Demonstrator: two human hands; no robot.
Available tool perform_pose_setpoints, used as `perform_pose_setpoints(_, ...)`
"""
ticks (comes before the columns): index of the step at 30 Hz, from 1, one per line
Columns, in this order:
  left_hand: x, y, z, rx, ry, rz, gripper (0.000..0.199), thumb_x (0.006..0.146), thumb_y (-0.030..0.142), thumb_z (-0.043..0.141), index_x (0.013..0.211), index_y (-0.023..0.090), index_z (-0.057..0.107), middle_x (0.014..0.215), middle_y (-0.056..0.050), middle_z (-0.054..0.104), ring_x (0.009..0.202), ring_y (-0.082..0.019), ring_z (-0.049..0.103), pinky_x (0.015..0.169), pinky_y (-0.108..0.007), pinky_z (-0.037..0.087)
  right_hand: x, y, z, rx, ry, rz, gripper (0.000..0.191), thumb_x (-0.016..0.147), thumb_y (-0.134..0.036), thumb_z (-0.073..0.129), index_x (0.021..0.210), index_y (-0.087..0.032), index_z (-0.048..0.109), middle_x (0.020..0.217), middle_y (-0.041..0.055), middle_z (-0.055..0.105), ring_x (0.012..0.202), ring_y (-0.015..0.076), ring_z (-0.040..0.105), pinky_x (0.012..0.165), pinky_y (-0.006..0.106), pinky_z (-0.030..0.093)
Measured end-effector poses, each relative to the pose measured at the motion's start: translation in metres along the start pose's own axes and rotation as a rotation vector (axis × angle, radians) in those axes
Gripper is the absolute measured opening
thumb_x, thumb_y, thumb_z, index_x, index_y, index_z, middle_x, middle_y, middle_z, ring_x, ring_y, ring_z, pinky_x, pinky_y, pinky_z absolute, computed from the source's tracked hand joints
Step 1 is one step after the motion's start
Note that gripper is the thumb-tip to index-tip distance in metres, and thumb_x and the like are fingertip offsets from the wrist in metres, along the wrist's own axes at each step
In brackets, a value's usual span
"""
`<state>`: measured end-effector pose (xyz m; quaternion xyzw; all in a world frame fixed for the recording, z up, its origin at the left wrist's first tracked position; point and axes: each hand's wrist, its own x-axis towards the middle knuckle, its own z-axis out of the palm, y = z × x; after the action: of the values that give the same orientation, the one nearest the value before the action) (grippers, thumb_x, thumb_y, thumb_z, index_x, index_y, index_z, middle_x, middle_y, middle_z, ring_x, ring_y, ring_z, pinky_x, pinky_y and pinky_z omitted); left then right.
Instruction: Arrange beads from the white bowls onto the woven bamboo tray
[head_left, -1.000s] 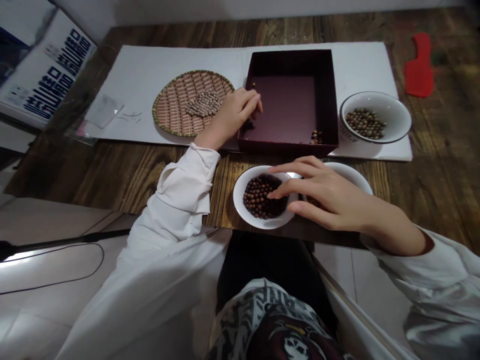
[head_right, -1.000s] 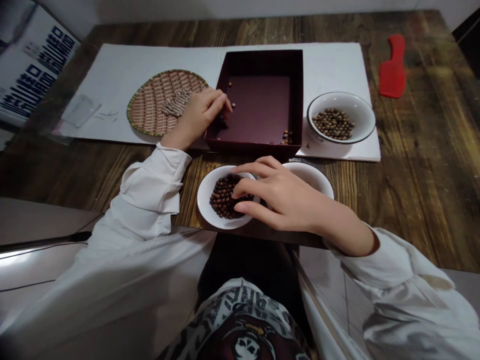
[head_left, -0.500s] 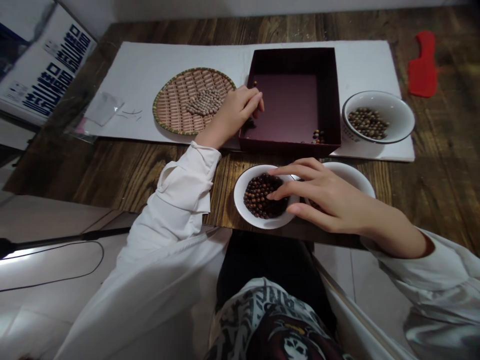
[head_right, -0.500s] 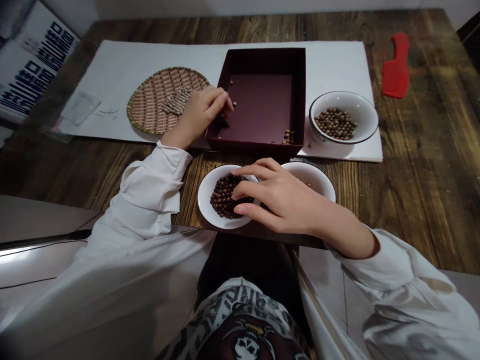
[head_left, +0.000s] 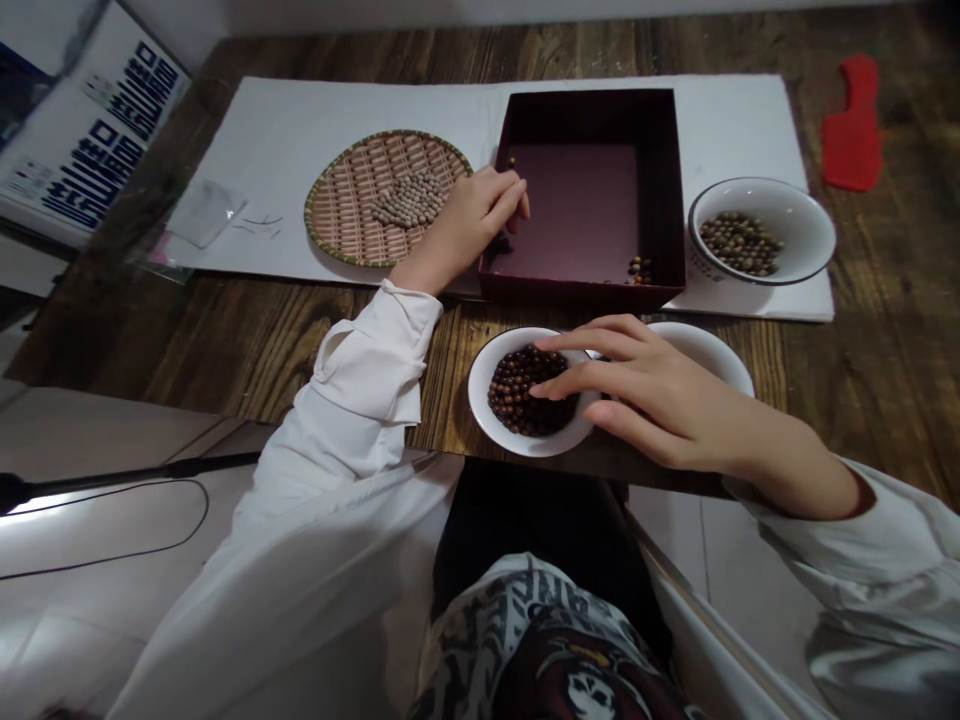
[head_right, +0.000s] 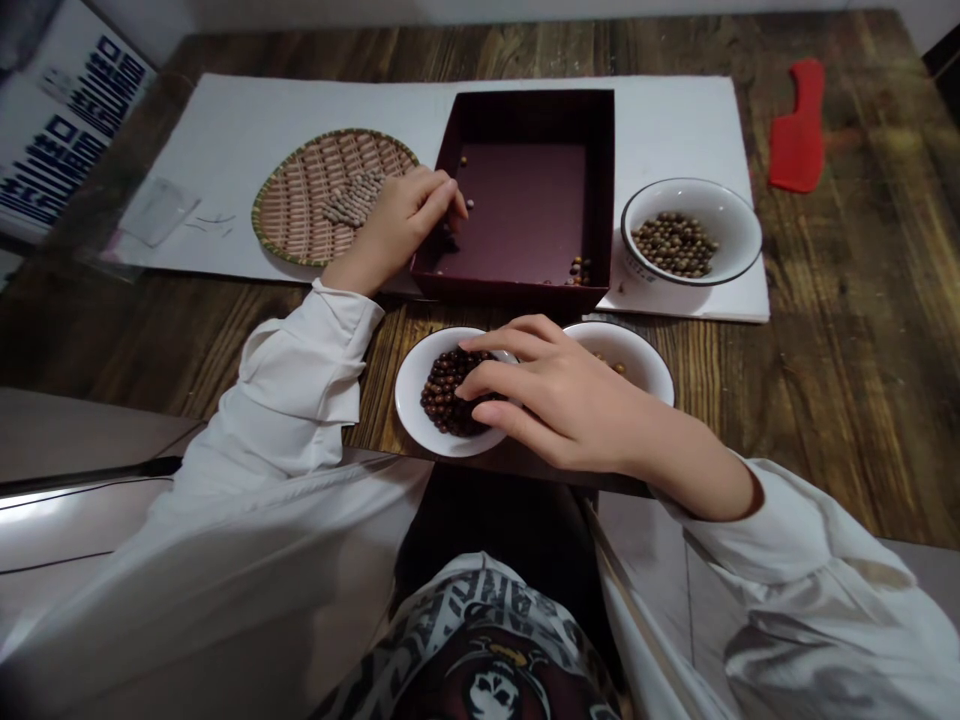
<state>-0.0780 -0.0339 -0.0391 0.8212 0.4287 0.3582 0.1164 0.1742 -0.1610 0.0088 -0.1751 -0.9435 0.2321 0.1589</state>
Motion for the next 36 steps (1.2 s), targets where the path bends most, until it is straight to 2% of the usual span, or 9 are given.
perform_pose_setpoints(5, 0.0005, 0.0005, -0.0001, -0.004, -0.020, -0.024, 0.038, 0.101, 0.036, 0.032, 0.072, 0.029, 0.056, 0.071, -0.002, 0.065, 0.083, -0.021, 0.056, 0.083, -0.039, 0.040, 0.0023, -0.0003, -0.0026, -0.030, 0.018, 0.006, 0.037, 0.101, -0.034, 0.034, 0.104, -0.021, 0.069, 0.123, 0.0108, 0.068, 0.116, 0.0269, 0.057, 0.097, 0.048, 0.044)
perform_pose_setpoints(11, 0.0006, 0.0010, -0.0013, 0.004, -0.029, -0.032, 0.035, 0.100, 0.031, 0.035, 0.073, 0.029, 0.058, 0.071, -0.001, 0.065, 0.084, -0.019, 0.055, 0.084, -0.037, 0.040, 0.0036, -0.0005, -0.0012, -0.032, -0.026, -0.018, 0.040, 0.102, -0.036, 0.033, 0.104, -0.021, 0.069, 0.125, 0.0107, 0.067, 0.117, 0.0275, 0.057, 0.098, 0.049, 0.044)
perform_pose_setpoints(19, 0.0008, 0.0011, -0.0011, -0.001, -0.016, -0.020, 0.035, 0.099, 0.032, 0.036, 0.071, 0.029, 0.057, 0.070, -0.001, 0.067, 0.084, -0.021, 0.057, 0.083, -0.037, 0.042, -0.0006, 0.0030, -0.0001, -0.048, 0.105, 0.035, 0.039, 0.101, -0.034, 0.034, 0.094, -0.021, 0.070, 0.116, 0.0101, 0.070, 0.110, 0.0276, 0.058, 0.096, 0.048, 0.044)
perform_pose_setpoints(28, 0.0010, 0.0002, -0.0009, 0.007, -0.021, -0.015, 0.037, 0.098, 0.038, 0.033, 0.071, 0.030, 0.057, 0.072, -0.003, 0.068, 0.086, -0.022, 0.058, 0.085, -0.039, 0.043, 0.0008, 0.0031, 0.0011, -0.039, 0.074, 0.044, 0.041, 0.101, -0.037, 0.033, 0.094, -0.021, 0.071, 0.116, 0.0105, 0.070, 0.108, 0.0280, 0.058, 0.094, 0.049, 0.045)
perform_pose_setpoints(36, -0.0001, 0.0023, -0.0014, 0.028, -0.011, -0.001, 0.039, 0.102, 0.031, 0.035, 0.072, 0.027, 0.059, 0.070, -0.002, 0.067, 0.085, -0.020, 0.060, 0.084, -0.038, 0.044, 0.0021, 0.0010, -0.0020, -0.012, 0.009, 0.009, 0.042, 0.102, -0.037, 0.031, 0.100, -0.022, 0.070, 0.121, 0.0091, 0.069, 0.116, 0.0271, 0.058, 0.098, 0.049, 0.044)
